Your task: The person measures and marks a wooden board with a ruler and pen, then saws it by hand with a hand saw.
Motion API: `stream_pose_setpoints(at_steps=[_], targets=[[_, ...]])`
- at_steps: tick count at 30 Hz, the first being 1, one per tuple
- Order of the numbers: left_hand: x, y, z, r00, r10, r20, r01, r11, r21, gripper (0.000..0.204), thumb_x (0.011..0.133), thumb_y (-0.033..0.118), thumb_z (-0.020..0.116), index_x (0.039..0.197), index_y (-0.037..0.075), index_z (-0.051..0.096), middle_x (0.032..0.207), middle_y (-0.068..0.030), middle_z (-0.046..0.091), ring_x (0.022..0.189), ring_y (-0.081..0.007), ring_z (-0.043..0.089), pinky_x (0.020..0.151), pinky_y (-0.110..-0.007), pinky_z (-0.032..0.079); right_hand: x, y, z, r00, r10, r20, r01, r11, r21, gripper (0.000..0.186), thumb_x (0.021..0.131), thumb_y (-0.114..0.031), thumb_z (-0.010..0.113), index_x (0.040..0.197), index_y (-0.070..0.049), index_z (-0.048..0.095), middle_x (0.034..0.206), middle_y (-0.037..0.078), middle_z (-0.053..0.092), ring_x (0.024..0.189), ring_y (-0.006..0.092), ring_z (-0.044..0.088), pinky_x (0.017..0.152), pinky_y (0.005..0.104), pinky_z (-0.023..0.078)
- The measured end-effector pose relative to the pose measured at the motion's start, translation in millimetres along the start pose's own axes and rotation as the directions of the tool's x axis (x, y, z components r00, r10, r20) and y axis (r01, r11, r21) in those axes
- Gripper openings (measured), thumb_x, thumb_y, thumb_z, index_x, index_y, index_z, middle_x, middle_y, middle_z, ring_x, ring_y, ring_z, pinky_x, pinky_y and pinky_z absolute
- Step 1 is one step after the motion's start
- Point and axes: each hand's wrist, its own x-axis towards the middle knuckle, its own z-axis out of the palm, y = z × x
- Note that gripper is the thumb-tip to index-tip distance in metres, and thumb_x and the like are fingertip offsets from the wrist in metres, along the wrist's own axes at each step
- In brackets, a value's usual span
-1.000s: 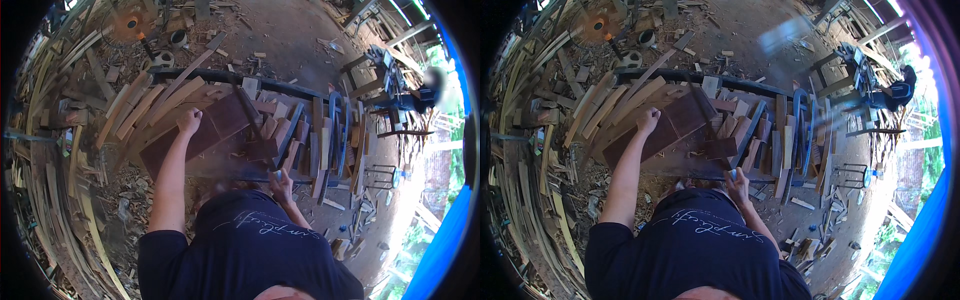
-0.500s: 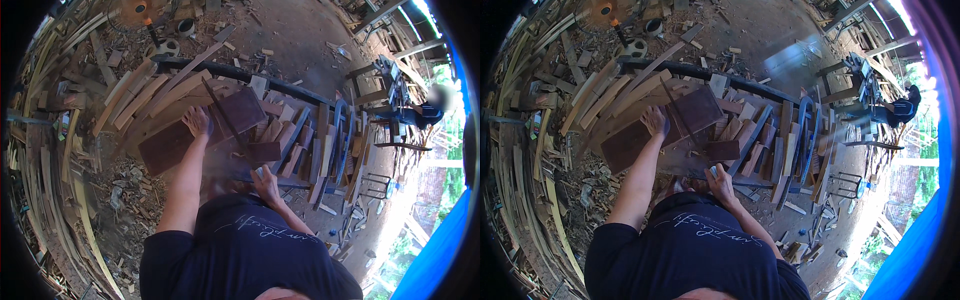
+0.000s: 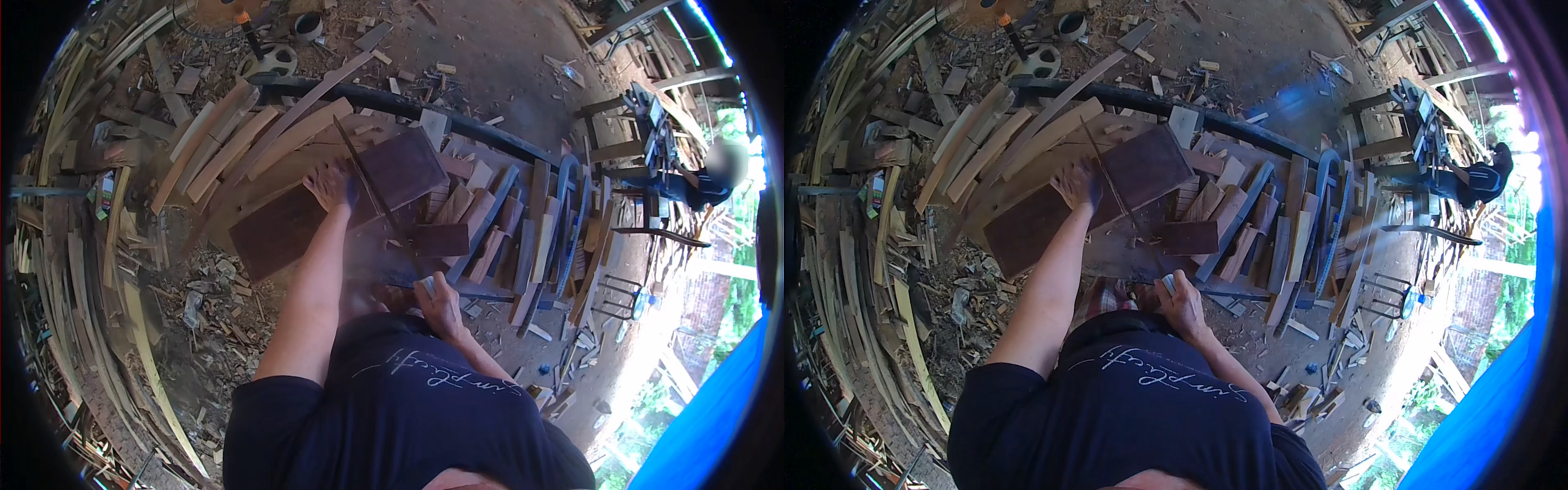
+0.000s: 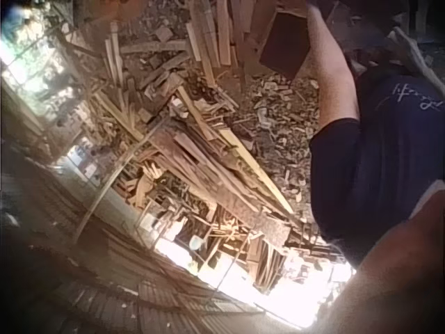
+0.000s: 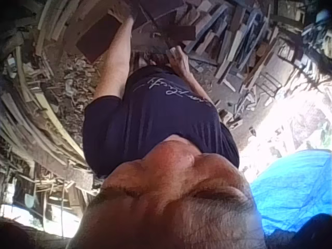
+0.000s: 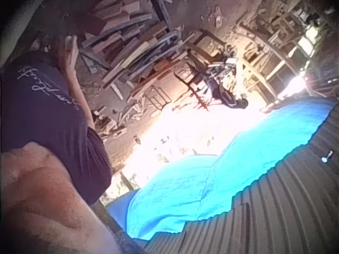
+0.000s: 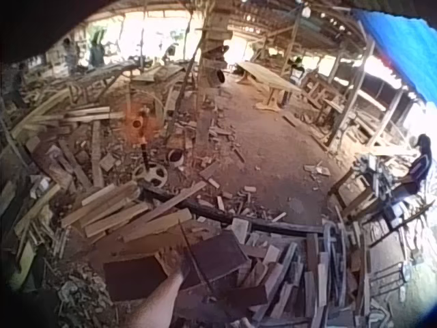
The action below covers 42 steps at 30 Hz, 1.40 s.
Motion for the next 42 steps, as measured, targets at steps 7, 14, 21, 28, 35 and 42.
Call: stream_pose_setpoints(at_steps=[7, 14, 21, 28, 35, 42], targets=[[2.5, 4.9, -5.2, 0.998, 0.043, -0.037, -0.041, 0.999, 0.029, 0.037, 0.098, 0.036, 0.046, 0.087, 0.012, 0.071, 0.093, -0.0096, 0.065, 0.098, -0.0277, 0.056, 0.091, -0.043, 0.032, 15.8, -10.5, 18.8, 0.999, -0.008, -0.040, 0.006, 0.998, -0.069, 0.027, 0.092, -0.018, 0.065, 0.085, -0.001, 0.046, 0.076, 0.029, 0.059, 0.075, 0.0523, 0.058, 0.060, 0.0513, 0.045], [0.5, -11.7, 12.9, 0.996, 0.049, -0.076, -0.043, 0.996, 0.079, 0.031, 0.096, 0.036, 0.052, 0.082, 0.015, 0.070, 0.088, -0.0072, 0.066, 0.091, -0.0263, 0.057, 0.088, -0.044, 0.034, 16.6, 6.4, 37.2, 0.999, 0.000, -0.051, -0.004, 0.998, -0.068, 0.025, 0.090, -0.019, 0.067, 0.089, -0.002, 0.049, 0.080, 0.028, 0.060, 0.076, 0.0491, 0.060, 0.064, 0.0521, 0.047], [2.1, -1.0, 2.0, 0.996, 0.068, -0.059, -0.062, 0.993, 0.097, 0.028, 0.096, 0.037, 0.052, 0.089, 0.016, 0.069, 0.089, -0.0065, 0.066, 0.089, -0.0267, 0.057, 0.089, -0.044, 0.034, 30.3, -5.2, 38.6, 0.993, -0.016, -0.119, 0.014, 1.000, -0.016, 0.026, 0.089, -0.019, 0.068, 0.087, -0.001, 0.049, 0.080, 0.027, 0.061, 0.076, 0.0493, 0.059, 0.063, 0.0507, 0.048], [0.2, -10.3, 3.8, 0.994, 0.067, -0.082, -0.061, 0.996, 0.069, 0.026, 0.097, 0.033, 0.052, 0.089, 0.015, 0.069, 0.090, -0.0068, 0.064, 0.089, -0.0269, 0.057, 0.088, -0.043, 0.034, 46.2, -8.1, 47.7, 0.996, 0.082, -0.029, -0.083, 0.996, -0.024, 0.026, 0.089, -0.019, 0.068, 0.094, -0.001, 0.050, 0.082, 0.028, 0.061, 0.082, 0.0506, 0.059, 0.065, 0.0512, 0.047], [3.0, 7.5, -12.1, 0.998, 0.062, -0.011, -0.061, 0.997, 0.045, 0.026, 0.096, 0.033, 0.053, 0.088, 0.014, 0.069, 0.090, -0.0076, 0.065, 0.090, -0.0275, 0.057, 0.088, -0.043, 0.033, 64.3, -24.1, 42.3, 0.994, 0.101, -0.037, -0.101, 0.995, -0.008, 0.026, 0.089, -0.019, 0.069, 0.090, -0.002, 0.049, 0.079, 0.028, 0.061, 0.079, 0.0513, 0.059, 0.064, 0.0515, 0.047], [0.0, -8.4, 2.7, 0.997, 0.042, -0.066, -0.041, 0.999, 0.005, 0.028, 0.097, 0.034, 0.052, 0.089, 0.013, 0.069, 0.091, -0.0072, 0.065, 0.092, -0.0272, 0.057, 0.090, -0.044, 0.033, 33.4, -17.5, 39.1, 0.996, 0.050, -0.068, -0.051, 0.999, -0.009, 0.025, 0.090, -0.016, 0.068, 0.096, -0.002, 0.049, 0.078, 0.028, 0.061, 0.079, 0.0508, 0.059, 0.064, 0.0518, 0.047]])
